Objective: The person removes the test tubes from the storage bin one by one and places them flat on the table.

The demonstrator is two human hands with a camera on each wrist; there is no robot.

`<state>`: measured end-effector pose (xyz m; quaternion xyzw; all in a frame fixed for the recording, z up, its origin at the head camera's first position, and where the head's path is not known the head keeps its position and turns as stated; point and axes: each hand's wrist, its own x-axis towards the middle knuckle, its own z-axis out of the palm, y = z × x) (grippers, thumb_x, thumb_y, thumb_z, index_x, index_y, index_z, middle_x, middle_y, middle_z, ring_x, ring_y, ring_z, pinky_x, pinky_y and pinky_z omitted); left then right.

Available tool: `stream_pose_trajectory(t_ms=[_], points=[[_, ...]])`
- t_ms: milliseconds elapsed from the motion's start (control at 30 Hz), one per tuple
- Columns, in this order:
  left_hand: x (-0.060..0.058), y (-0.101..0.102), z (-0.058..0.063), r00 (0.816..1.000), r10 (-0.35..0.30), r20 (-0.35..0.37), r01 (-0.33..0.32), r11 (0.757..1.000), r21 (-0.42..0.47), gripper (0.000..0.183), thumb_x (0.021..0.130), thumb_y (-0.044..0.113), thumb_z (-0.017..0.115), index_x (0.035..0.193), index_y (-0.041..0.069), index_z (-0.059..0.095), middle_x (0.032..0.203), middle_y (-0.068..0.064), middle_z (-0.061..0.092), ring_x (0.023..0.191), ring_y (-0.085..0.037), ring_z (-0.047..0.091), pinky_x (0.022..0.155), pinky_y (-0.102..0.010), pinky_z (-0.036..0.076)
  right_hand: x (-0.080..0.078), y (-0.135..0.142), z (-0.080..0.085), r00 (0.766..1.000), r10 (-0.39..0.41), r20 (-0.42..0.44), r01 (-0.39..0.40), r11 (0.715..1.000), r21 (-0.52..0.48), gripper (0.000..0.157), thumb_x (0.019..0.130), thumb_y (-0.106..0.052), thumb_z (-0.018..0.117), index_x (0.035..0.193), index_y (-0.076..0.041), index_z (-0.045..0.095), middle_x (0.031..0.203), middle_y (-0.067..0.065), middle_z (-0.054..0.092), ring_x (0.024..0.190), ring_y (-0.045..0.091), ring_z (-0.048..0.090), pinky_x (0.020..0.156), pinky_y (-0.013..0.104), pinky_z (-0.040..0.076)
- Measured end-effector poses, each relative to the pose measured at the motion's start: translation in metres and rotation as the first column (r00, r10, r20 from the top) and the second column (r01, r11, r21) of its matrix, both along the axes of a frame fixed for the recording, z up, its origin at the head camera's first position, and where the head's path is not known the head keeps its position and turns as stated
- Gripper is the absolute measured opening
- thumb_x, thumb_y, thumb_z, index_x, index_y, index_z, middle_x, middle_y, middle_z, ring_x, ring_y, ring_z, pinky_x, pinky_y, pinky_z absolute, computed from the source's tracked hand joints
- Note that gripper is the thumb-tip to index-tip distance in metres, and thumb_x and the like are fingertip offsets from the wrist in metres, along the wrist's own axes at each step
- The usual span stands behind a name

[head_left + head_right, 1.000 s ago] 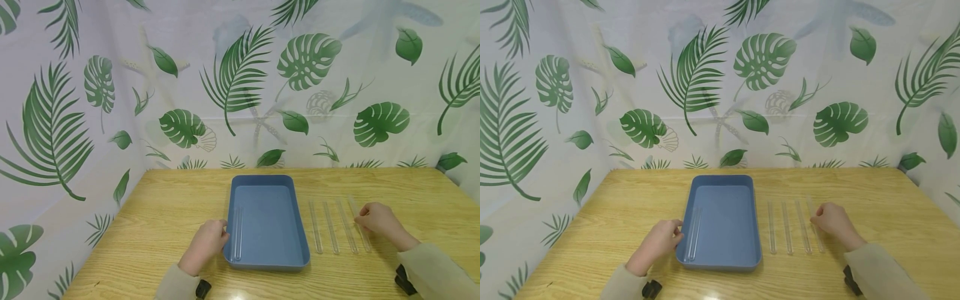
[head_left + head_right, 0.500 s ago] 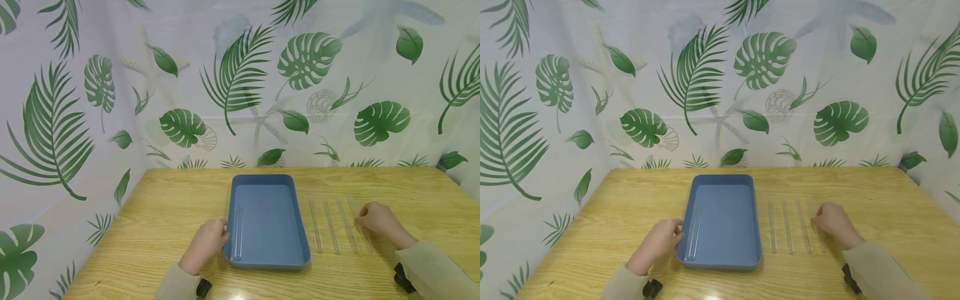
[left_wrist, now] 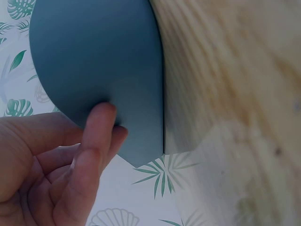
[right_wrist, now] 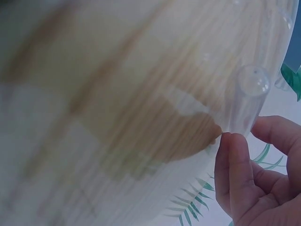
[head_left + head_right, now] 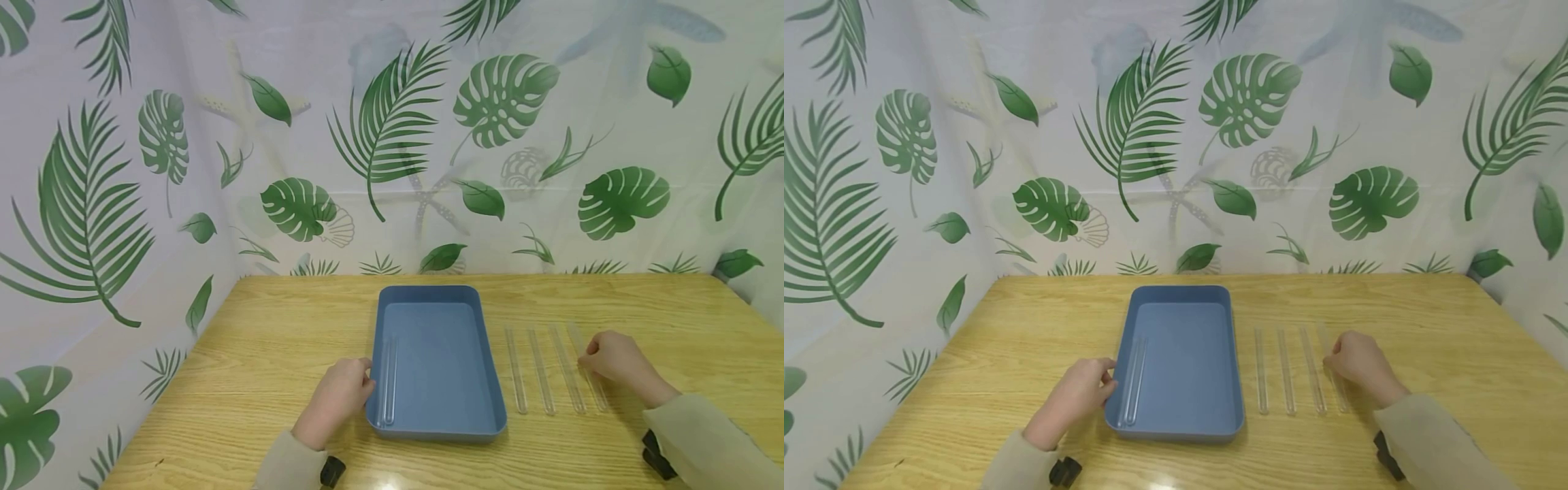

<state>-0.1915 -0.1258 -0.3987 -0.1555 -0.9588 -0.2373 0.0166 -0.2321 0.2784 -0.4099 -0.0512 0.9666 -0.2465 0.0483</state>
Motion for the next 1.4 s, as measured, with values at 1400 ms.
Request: stream_pose_trajectory(t_ms=[1400], points=[[-0.0006, -0.0004, -0.0017, 1.0, -0.012, -0.016, 0.012, 1.0, -0.003, 0.026, 0.079, 0.001, 0.057, 0.103, -0.01, 0.058, 0.055, 0.0, 0.053, 0.04, -0.004, 0.044, 0.039, -0.018, 0.038, -0.0011, 0.0007, 0.0002, 0.999, -0.005, 0.032, 0.006, 1.0, -0.02, 0.021, 0.082, -0.012, 0.055, 0.063, -0.003, 0.051, 0.046, 0.001, 0.043, 0.041, 0.012, 0.036, 0.043, 0.028, 0.031]])
